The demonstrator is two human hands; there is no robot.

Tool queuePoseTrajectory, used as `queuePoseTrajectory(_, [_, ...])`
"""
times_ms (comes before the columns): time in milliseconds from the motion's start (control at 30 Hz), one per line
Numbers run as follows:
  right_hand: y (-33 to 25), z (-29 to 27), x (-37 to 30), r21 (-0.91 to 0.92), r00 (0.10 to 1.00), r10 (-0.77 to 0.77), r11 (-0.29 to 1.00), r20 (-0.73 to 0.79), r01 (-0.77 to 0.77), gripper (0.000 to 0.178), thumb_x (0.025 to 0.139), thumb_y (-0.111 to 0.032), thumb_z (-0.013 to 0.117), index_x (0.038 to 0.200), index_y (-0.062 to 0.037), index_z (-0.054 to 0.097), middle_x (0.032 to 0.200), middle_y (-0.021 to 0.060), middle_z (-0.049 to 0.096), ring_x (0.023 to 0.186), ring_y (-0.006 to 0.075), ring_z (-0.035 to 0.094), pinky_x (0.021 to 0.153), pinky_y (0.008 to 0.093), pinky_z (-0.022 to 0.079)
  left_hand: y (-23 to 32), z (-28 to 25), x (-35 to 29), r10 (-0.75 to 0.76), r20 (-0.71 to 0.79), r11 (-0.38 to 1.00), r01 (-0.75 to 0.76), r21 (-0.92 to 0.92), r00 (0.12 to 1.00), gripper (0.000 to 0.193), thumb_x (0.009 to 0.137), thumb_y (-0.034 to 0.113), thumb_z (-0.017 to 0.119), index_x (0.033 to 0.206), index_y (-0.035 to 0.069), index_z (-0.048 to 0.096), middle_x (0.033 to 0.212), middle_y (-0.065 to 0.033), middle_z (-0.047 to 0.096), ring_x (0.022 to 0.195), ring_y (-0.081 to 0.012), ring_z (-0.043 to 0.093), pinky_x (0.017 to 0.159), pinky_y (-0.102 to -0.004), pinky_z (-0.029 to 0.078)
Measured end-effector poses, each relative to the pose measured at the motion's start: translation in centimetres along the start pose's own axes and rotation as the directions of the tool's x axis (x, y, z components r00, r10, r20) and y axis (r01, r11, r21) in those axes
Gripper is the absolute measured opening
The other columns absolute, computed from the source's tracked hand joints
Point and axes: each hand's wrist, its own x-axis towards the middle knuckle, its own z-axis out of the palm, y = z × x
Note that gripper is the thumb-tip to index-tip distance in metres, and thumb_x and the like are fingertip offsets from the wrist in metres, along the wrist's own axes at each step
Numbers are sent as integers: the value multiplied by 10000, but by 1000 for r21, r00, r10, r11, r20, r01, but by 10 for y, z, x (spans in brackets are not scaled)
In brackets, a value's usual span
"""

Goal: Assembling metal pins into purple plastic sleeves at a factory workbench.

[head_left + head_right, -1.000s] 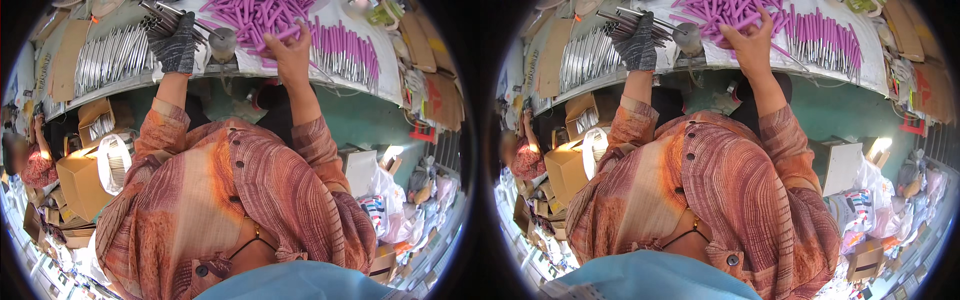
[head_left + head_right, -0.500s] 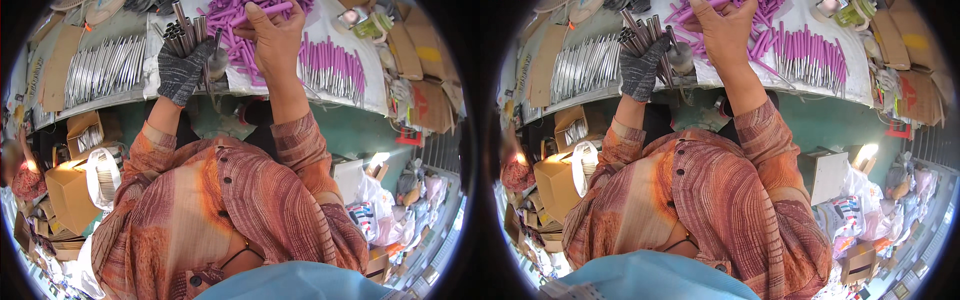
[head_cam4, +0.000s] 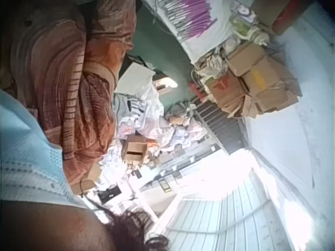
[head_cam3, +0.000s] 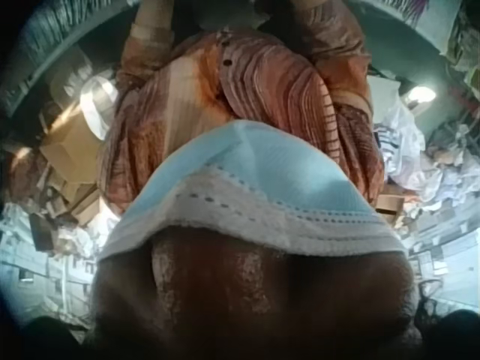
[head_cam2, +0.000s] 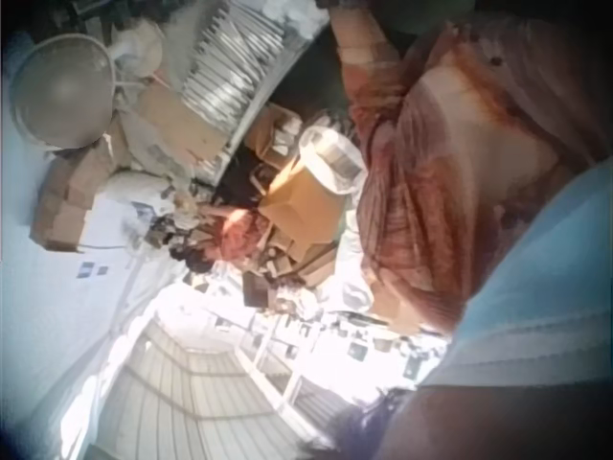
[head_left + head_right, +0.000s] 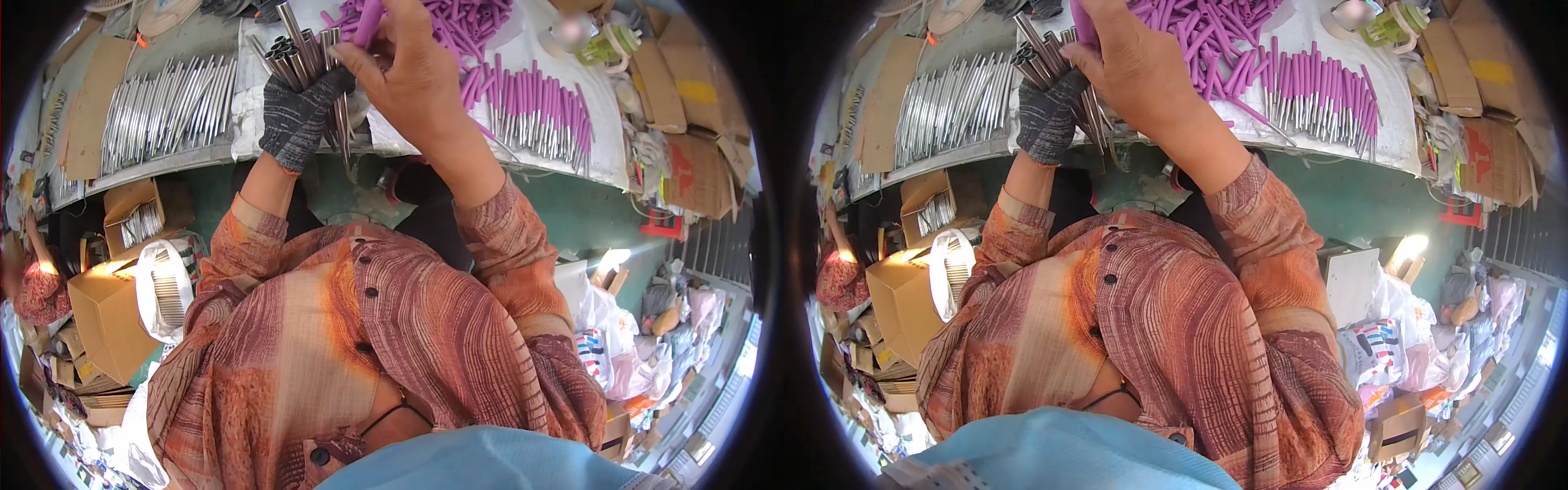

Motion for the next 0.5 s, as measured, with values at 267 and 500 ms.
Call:
queuePoseTrajectory(267, [9,0,21,732,930,256,575,263,-365,222,945,-249,450,884,-37,476,666,13,476,596,105,458,527,239,376,0,-3,-1,-223,78,925,237,-297,972,217,761,48,680,967,-1,630,836,-92,657,725,-167,644,659,-281,533])
queuePoseTrajectory(500, [21,47,6,487,934,349,805,71,-338,210,919,-214,475,864,-12,489,685,70,513,597,111,492,534,274,396,-32,-30,16,-447,35,723,385,-574,894,271,816,145,587,1009,-44,616,856,-127,642,767,-217,619,720,-319,508])
